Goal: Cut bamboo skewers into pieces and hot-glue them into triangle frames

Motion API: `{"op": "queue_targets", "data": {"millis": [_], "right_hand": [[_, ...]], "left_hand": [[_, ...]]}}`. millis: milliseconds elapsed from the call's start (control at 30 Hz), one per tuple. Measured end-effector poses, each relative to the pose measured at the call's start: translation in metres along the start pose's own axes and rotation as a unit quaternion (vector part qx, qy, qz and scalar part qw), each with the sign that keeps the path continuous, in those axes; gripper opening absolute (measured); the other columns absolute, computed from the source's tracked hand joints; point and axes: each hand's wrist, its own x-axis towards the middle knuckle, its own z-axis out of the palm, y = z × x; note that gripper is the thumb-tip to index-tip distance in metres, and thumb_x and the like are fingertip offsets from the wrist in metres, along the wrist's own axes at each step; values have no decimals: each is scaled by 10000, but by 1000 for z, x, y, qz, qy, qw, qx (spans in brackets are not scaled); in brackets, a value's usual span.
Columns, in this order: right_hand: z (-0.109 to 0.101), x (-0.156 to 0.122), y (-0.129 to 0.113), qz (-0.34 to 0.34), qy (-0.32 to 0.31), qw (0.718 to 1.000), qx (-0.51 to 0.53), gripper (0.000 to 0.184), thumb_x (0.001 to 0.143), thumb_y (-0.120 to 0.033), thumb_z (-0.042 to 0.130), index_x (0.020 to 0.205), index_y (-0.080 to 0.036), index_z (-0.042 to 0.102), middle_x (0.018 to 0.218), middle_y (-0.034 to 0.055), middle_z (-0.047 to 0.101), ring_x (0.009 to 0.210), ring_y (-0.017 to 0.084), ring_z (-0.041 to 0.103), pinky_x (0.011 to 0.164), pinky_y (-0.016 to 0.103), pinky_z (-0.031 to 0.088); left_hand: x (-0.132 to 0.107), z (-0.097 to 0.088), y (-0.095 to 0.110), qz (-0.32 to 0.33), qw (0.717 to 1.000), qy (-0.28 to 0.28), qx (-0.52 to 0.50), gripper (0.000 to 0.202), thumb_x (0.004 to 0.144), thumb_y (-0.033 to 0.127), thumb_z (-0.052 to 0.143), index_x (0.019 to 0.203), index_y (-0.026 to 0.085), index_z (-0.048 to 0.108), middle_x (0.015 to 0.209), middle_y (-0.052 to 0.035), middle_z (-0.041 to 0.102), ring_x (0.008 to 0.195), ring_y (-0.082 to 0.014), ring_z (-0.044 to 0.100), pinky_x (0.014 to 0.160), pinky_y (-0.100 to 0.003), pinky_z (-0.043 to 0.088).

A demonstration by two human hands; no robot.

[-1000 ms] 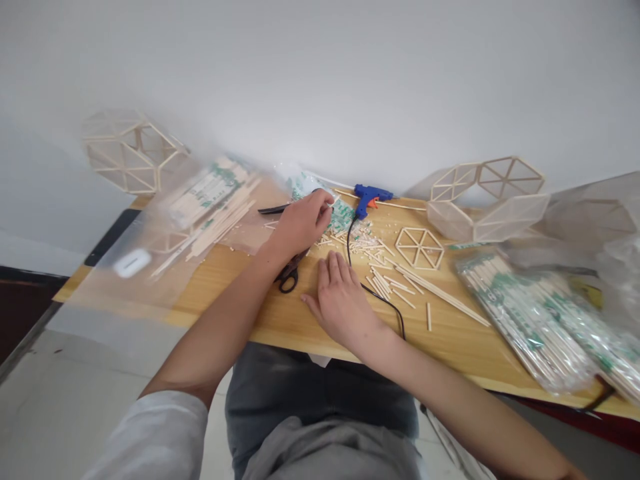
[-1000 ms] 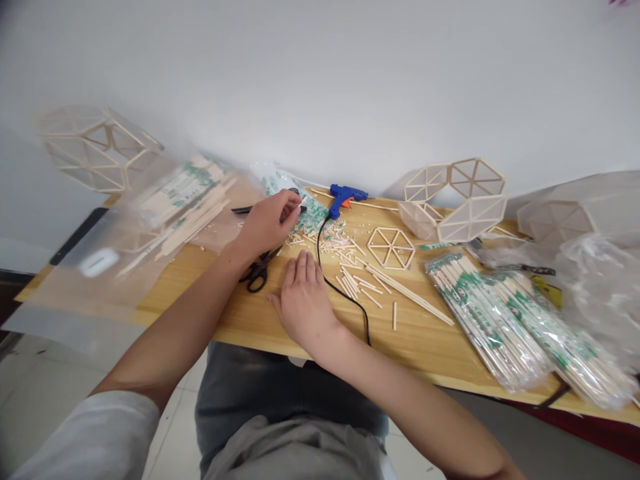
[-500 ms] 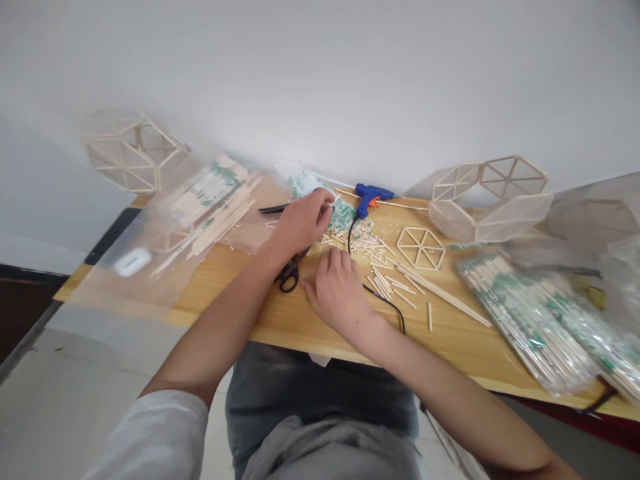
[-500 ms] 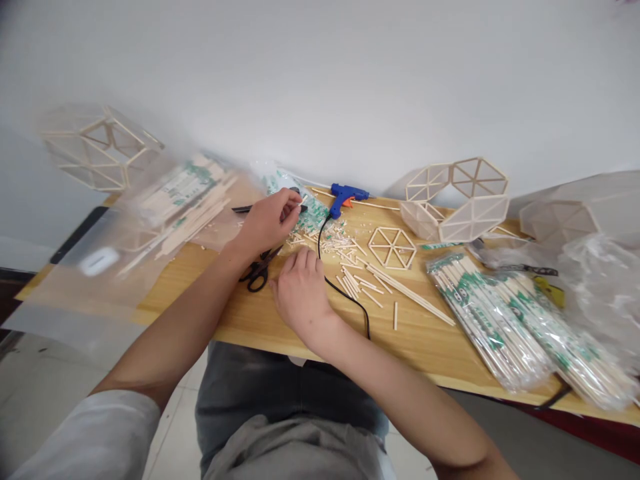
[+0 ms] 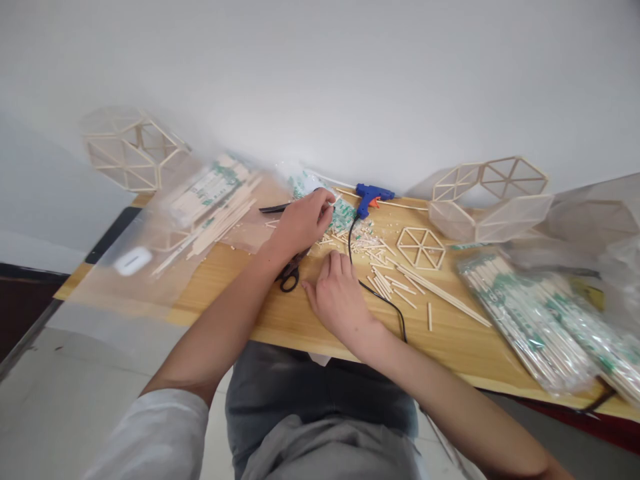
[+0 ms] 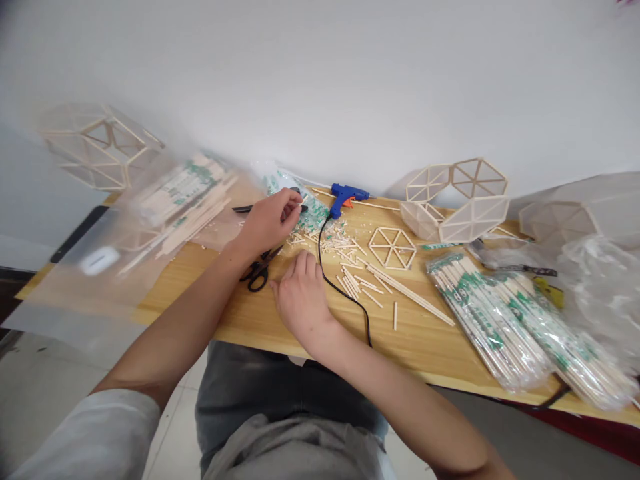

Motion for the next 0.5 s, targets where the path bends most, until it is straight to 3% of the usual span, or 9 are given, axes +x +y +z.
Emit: {"op": "queue_targets", "data": {"millis": [233,500], "right_hand": [[6,-1,1,25,28,999,16,642,1030,-407,547,1395,121,531,1400,376,541,1244,428,503,1037,541,456],[0,2,3,21,18,999,25,562,1019,-412,563,1274,86,610,1229,323,604,1124,410,534,974,524,478]], "left_hand": [[0,1,-1,-2,1000,-1,1,168,999,210,518,1154,222,582,998,-38,749,879,-178,701,795,-309,513],[0,1,0,-2,1000,-5,3,158,1000,206,519,1143,220,583,991,-40,747,870,-182,694,788,-314,509]]}}
